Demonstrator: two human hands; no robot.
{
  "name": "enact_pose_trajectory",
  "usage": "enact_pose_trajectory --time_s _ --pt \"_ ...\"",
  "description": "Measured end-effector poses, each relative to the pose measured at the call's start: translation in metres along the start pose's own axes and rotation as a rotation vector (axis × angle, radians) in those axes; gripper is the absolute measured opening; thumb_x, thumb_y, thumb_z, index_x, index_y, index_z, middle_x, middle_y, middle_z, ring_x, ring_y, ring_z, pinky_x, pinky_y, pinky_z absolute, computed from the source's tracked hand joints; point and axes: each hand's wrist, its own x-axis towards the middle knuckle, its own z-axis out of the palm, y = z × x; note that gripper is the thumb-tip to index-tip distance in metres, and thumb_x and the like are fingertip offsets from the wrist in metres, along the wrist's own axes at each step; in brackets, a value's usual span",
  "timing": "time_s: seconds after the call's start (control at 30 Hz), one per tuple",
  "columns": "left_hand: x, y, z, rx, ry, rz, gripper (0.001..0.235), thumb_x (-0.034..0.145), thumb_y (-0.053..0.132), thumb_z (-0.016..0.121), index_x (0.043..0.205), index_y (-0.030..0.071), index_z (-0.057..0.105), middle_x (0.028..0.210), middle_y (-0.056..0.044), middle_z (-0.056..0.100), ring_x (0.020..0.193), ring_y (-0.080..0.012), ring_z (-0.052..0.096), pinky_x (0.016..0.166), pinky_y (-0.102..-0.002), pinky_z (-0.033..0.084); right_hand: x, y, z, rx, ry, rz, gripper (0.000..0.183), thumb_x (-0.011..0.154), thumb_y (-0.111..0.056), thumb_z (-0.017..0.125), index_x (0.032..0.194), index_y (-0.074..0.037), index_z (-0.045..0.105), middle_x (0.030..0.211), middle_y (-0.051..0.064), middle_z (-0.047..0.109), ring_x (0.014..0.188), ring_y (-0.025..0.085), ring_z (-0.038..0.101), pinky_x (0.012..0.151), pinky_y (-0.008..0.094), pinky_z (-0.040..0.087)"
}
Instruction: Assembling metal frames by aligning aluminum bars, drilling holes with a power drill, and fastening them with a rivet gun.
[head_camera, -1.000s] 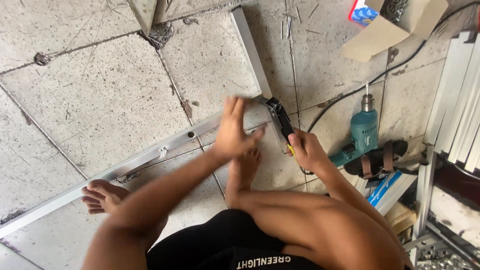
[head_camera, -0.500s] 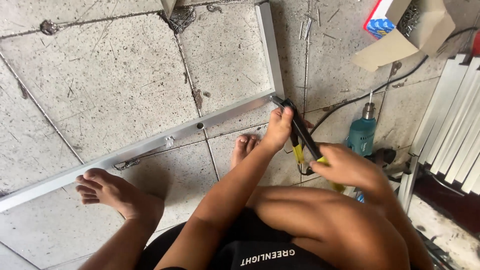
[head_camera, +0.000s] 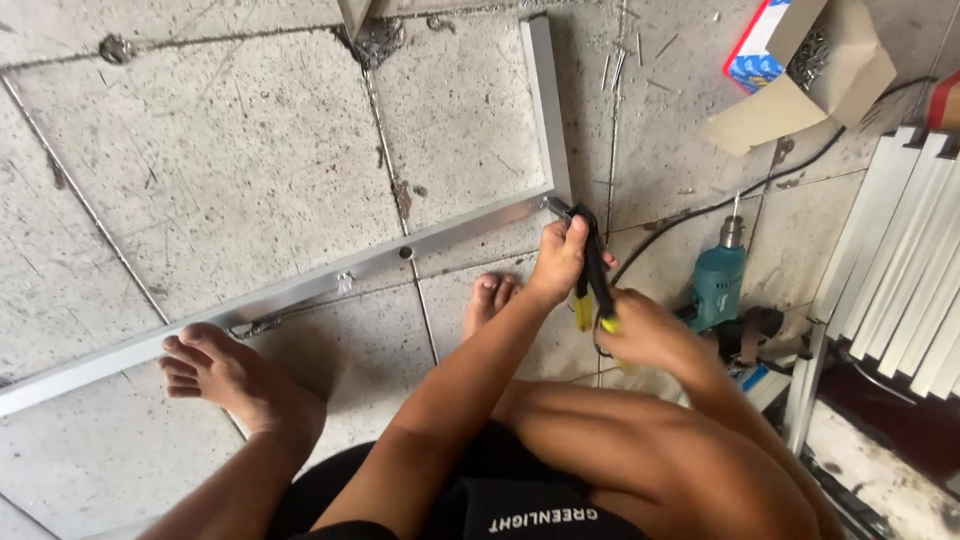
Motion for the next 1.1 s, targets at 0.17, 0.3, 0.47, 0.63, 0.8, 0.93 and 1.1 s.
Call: enact_pose_trajectory --time_s 0.17,0.3,0.47,0.63,0.8,0.93,1.1 --pt "-0.013 0.018 0.017 0.266 0.136 -0.033 0.063 0.097 0.059 0.053 0.072 0.002 0.053 0.059 -0.011 0.051 0.058 -0.0223 0.053 0.052 -0.035 0.046 -0.021 -0.007 -0.004 0.129 -0.198 -0.059 0.061 0.086 -0.023 0.073 0.132 0.013 0.056 0.132 0.039 0.056 0.129 0.055 0.049 0.106 0.061 0.043" --pt "0.024 -0.03 -0.005 -0.139 0.041 -0.071 0.066 0.103 0.062 0.051 0.084 -0.001 0.052 0.062 -0.028 0.065 0.052 -0.0321 0.069 0.048 -0.04 0.058 0.027 0.009 0.046 0.302 0.297 0.018 0.029 0.072 -0.018 0.081 0.064 -0.005 0.056 0.051 0.006 0.055 0.05 0.016 0.052 0.05 0.032 0.041" --pt "0.024 -0.028 -0.009 -0.168 0.007 -0.076 0.074 0.104 0.065 0.047 0.079 -0.003 0.056 0.061 -0.027 0.065 0.052 -0.0325 0.069 0.05 -0.041 0.059 0.03 0.0 0.039 0.185 0.451 -0.056 0.035 0.075 -0.014 0.074 0.049 -0.011 0.05 0.037 0.005 0.046 0.036 0.014 0.047 0.038 0.029 0.034" --pt "0.028 -0.041 -0.027 0.116 0.048 -0.019 0.054 0.1 0.055 0.058 0.076 0.007 0.051 0.058 -0.013 0.057 0.052 -0.0206 0.062 0.043 -0.032 0.051 -0.047 -0.069 -0.059 -0.034 -0.163 0.212 0.041 0.081 -0.028 0.071 0.105 0.006 0.068 0.093 0.026 0.076 0.093 0.039 0.075 0.078 0.048 0.056" --pt "0.018 -0.014 -0.003 -0.176 0.049 -0.086 0.067 0.102 0.062 0.054 0.077 0.0 0.053 0.06 -0.028 0.064 0.05 -0.0337 0.069 0.048 -0.041 0.059 -0.006 -0.01 0.021 0.25 0.078 0.09 0.029 0.081 -0.022 0.079 0.079 0.003 0.066 0.066 0.016 0.069 0.064 0.028 0.066 0.06 0.041 0.05" --pt "0.017 -0.013 -0.004 -0.178 0.078 -0.097 0.069 0.103 0.061 0.052 0.075 -0.002 0.053 0.06 -0.03 0.063 0.051 -0.0354 0.069 0.048 -0.044 0.059 0.025 0.022 0.058 0.286 0.38 0.014 0.029 0.076 -0.021 0.086 0.063 -0.01 0.062 0.051 0.004 0.059 0.048 0.015 0.057 0.049 0.03 0.042" --pt "0.004 0.014 0.025 -0.024 -0.059 -0.057 0.046 0.106 0.035 0.054 0.087 -0.006 0.051 0.065 -0.031 0.064 0.053 -0.0352 0.069 0.049 -0.045 0.06 0.023 0.017 0.056 0.326 0.406 0.033 0.041 0.082 -0.027 0.08 0.053 -0.014 0.054 0.043 0.0 0.053 0.043 0.009 0.049 0.047 0.026 0.04"
